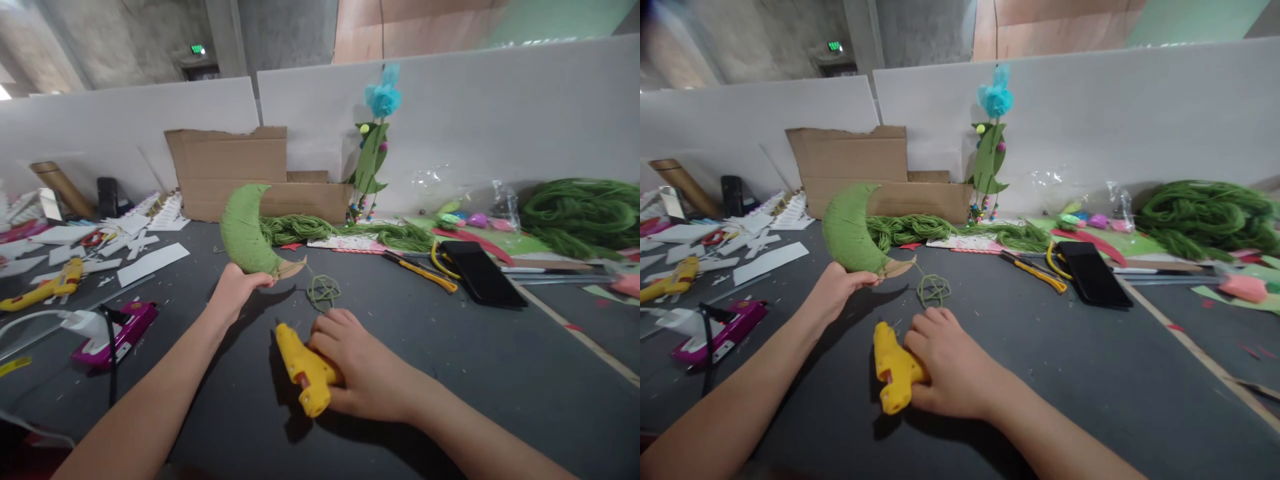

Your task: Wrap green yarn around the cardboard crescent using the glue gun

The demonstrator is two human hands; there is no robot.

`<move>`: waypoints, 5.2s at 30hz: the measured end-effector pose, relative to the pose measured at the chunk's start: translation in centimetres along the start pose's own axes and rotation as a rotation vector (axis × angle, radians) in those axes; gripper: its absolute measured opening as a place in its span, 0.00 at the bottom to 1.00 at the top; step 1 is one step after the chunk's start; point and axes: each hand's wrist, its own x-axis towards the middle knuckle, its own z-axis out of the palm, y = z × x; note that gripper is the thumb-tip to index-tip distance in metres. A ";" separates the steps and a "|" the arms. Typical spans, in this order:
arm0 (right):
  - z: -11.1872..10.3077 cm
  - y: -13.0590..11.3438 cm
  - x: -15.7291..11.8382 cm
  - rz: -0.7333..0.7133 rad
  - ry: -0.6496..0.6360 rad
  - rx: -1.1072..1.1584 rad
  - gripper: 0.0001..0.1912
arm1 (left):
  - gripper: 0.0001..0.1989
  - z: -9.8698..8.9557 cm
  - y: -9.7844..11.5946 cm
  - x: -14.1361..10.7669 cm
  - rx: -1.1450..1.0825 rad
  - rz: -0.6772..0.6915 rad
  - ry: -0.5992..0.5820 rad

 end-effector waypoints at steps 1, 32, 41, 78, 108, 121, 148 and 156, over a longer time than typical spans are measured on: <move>0.2 -0.2 0.0 -0.015 -0.039 -0.012 0.08 | 0.02 0.0 0.0 0.0 -0.017 -0.005 -0.012; -0.9 2.6 0.2 0.439 0.272 0.624 0.04 | 0.06 3.0 1.4 -3.7 0.137 -0.148 -0.426; -1.0 2.7 -0.1 0.438 0.338 0.342 0.06 | 0.07 2.9 1.1 -3.6 0.077 -0.189 -0.454; -2.0 1.6 0.0 0.501 0.208 0.898 0.07 | 0.13 2.6 0.9 -3.5 -0.185 -0.291 -0.611; -1.1 0.5 -0.4 0.062 0.412 -0.015 0.07 | 0.27 3.8 0.9 -5.3 -0.533 -0.155 -0.634; -0.9 0.4 -0.3 0.163 0.371 0.034 0.06 | 0.33 3.8 0.9 -5.3 -0.172 -0.132 -0.630; -2.0 0.9 -0.6 0.230 0.304 0.353 0.04 | 0.15 3.2 1.1 -5.3 -0.187 -0.293 -0.619; -1.4 0.7 0.0 0.402 0.347 0.539 0.05 | 0.15 3.3 1.6 -5.2 -0.195 -0.191 -0.613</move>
